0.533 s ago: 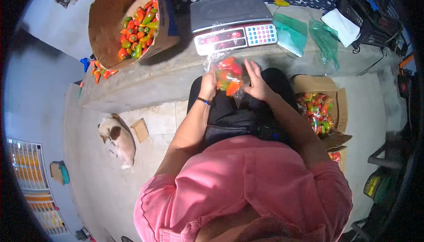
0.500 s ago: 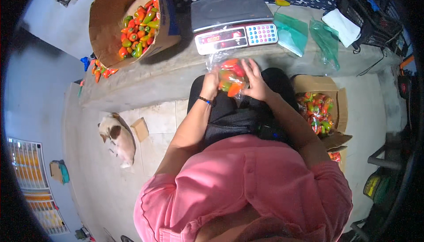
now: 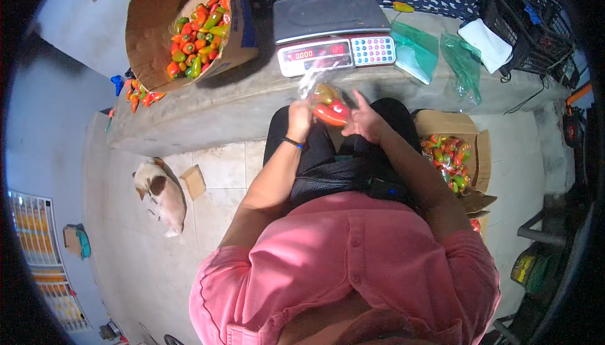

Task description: The person picks peppers from a cardboard box by hand, places them on a digital scale, and transfers them into a plastic bag which they then tie closed.

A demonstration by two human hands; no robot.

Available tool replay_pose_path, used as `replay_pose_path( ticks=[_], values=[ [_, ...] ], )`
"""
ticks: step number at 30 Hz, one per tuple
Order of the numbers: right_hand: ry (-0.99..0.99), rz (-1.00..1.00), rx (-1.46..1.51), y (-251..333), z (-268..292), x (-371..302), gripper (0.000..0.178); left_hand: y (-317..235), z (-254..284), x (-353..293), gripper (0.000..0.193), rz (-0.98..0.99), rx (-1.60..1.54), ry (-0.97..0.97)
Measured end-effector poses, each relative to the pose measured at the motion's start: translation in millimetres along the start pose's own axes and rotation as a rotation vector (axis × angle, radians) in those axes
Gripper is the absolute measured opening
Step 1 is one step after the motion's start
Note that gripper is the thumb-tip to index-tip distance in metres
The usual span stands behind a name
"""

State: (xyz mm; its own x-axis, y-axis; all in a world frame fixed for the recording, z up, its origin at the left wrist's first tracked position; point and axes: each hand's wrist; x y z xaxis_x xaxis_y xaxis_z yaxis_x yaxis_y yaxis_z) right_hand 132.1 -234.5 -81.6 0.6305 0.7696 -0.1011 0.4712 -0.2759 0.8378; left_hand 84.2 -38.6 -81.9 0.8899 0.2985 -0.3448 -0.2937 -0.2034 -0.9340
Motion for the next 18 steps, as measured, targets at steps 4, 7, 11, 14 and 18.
replay_pose_path(
  ticks=[4, 7, 11, 14, 18],
  values=[
    [-0.121, 0.71, -1.211, -6.7, -14.9, -0.3, 0.077, -0.8, 0.8, 1.6, 0.045, 0.084, -0.079, 0.048],
    [0.049, 0.414, -0.569, -9.3, 0.8, 16.6, 0.068, 2.9, 0.1, 0.2, 0.039, 0.042, 0.119, -0.01],
    [-0.32, -0.108, 0.38, -10.4, 41.1, 14.6, 0.05, -4.5, -12.1, -4.0, 0.02, -0.456, 0.655, -0.355],
    [-0.217, -0.079, 0.147, 1.4, 8.1, 11.0, 0.06, 0.2, -7.5, -1.1, 0.022, -0.68, 0.515, -0.263],
    [0.076, 0.207, -0.215, -10.7, 14.1, 9.8, 0.064, 3.5, -2.7, 4.6, 0.025, -0.143, 0.309, -0.213]
  ],
)
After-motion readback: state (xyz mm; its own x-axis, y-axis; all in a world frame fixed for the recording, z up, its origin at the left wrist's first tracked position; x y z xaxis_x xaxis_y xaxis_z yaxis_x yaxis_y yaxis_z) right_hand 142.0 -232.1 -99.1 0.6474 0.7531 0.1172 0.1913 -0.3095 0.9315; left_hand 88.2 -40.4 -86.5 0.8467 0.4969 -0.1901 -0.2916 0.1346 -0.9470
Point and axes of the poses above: each hand's wrist, its own x-axis towards the middle knuckle, its own z-axis out of the back of the hand, y = z × x, and after that the axes turned 11 degrees about z, right-handed
